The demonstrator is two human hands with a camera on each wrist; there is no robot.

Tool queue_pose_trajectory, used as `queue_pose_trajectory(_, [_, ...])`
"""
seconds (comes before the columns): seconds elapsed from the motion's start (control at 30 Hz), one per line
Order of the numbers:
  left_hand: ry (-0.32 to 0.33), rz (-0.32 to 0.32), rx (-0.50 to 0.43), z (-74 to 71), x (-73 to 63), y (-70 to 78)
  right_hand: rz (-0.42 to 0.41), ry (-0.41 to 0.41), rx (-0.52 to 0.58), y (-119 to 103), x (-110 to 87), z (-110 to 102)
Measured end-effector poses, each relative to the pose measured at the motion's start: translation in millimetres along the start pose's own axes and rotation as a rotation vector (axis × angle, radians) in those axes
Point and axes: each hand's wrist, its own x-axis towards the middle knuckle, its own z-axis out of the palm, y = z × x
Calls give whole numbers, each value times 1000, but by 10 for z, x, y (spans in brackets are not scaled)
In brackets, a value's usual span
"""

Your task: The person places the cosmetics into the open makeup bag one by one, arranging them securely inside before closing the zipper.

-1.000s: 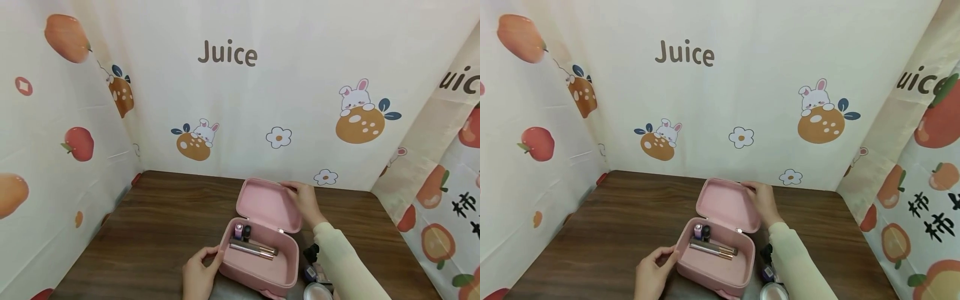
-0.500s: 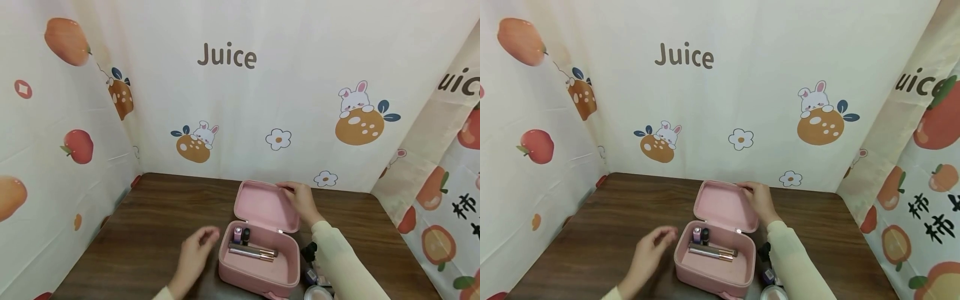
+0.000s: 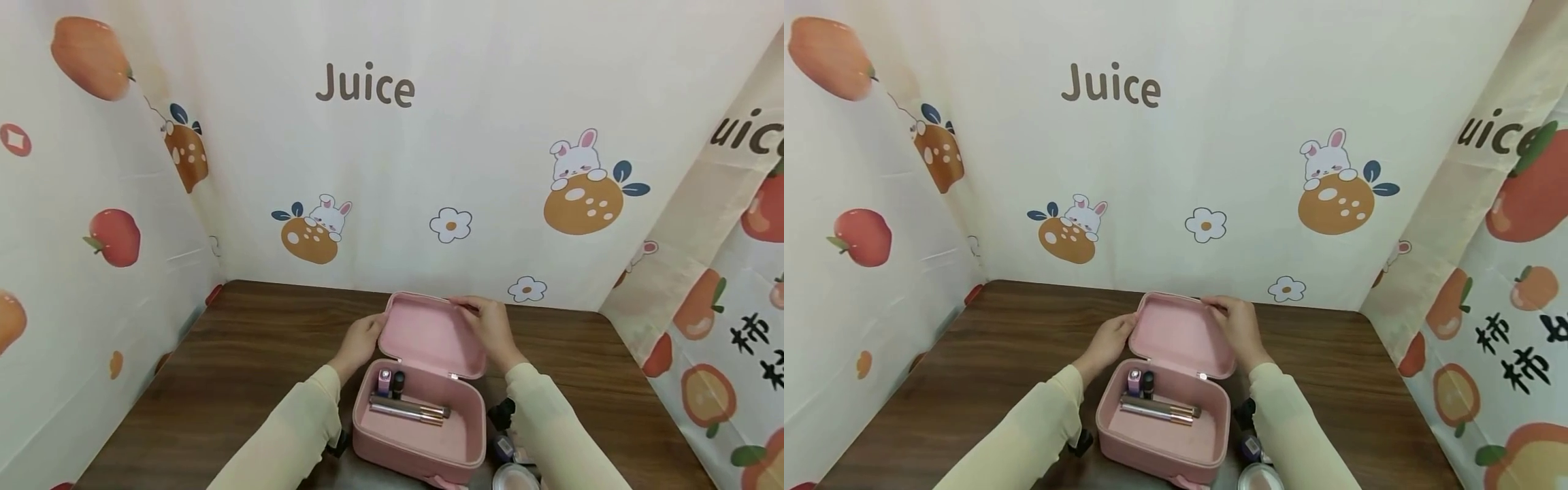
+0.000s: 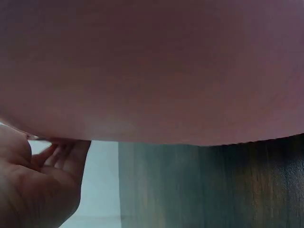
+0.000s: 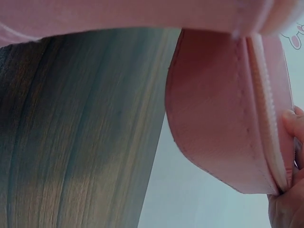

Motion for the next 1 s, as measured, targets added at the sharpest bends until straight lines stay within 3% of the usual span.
queue_pose_trajectory(0.1, [14, 36, -2, 17, 18, -5, 7, 27, -5, -28, -10, -14])
queue_pose_trajectory(0.27, [14, 38, -2, 35, 28, -20, 69, 91, 30, -42, -90, -42])
queue_pose_trajectory(0.37, [28, 19, -7, 38, 12, -37, 155, 169, 128, -62, -238, -84])
queue_pose_trajectory(0.47, [41, 23, -12, 34, -6, -45, 256, 221, 205, -129, -511, -175])
queue_pose_trajectory(0.63, [53, 26, -37, 28, -25, -50, 383, 87, 220, -337, -1172, -282])
queue_pose_trajectory(0.73, [47, 18, -55, 30, -27, -42, 474, -12, 241, -423, -1552, -228])
queue_pose_trajectory(0.83, [39, 1, -77, 30, -30, -29, 536, -83, 307, -442, -1815, -111])
queue_pose_trajectory(0.9, [38, -5, -79, 29, -32, -28, 516, -91, 368, -434, -1924, -22])
queue_pose_trajectory(1.0, [41, -18, -85, 30, -39, -40, 407, -64, 408, -413, -2017, 78])
